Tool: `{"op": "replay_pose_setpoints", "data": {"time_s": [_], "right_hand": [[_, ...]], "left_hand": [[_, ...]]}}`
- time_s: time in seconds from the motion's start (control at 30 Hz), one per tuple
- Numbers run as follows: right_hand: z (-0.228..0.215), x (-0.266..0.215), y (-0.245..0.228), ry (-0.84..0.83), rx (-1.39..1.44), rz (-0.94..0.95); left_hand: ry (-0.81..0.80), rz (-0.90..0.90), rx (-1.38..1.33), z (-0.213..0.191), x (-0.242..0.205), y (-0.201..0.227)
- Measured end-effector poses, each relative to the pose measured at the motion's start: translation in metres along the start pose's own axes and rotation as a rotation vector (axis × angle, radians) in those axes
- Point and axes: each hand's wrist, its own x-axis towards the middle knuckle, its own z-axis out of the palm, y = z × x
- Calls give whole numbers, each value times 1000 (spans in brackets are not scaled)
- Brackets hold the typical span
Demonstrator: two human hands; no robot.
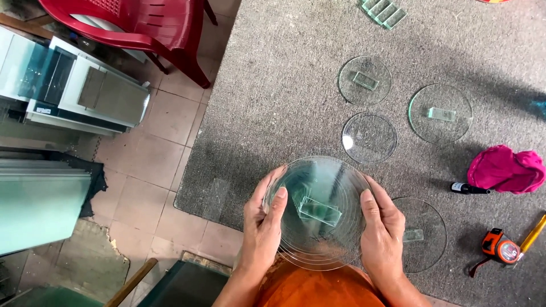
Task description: Polishing and inspecting the edges of a stack of circular glass plates using a small polishing block.
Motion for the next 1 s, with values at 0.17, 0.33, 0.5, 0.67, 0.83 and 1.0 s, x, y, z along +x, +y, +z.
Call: {"op": "replay_pose_setpoints", "data": {"time_s": [0.17, 0.33, 0.5, 0.67, 0.83, 1.0], "right_hand": [[-2, 1, 1, -1, -33, 20], [-2, 1, -2, -13, -26, 24], [-3, 3, 2, -8, -57, 3], [-3, 4, 2, -4, -95, -34], [-4, 4, -1, -9, -132, -32], [-5, 4, 0, -12, -152, -69]], "left_hand": [[12, 56, -4, 1, 1, -3], [15, 54, -2, 3, 0, -1], [19, 42, -5, 4, 0, 0], [18, 62, -2, 4, 0, -4], [31, 71, -32, 5, -1, -10], [28, 72, -20, 5, -2, -2]]}}
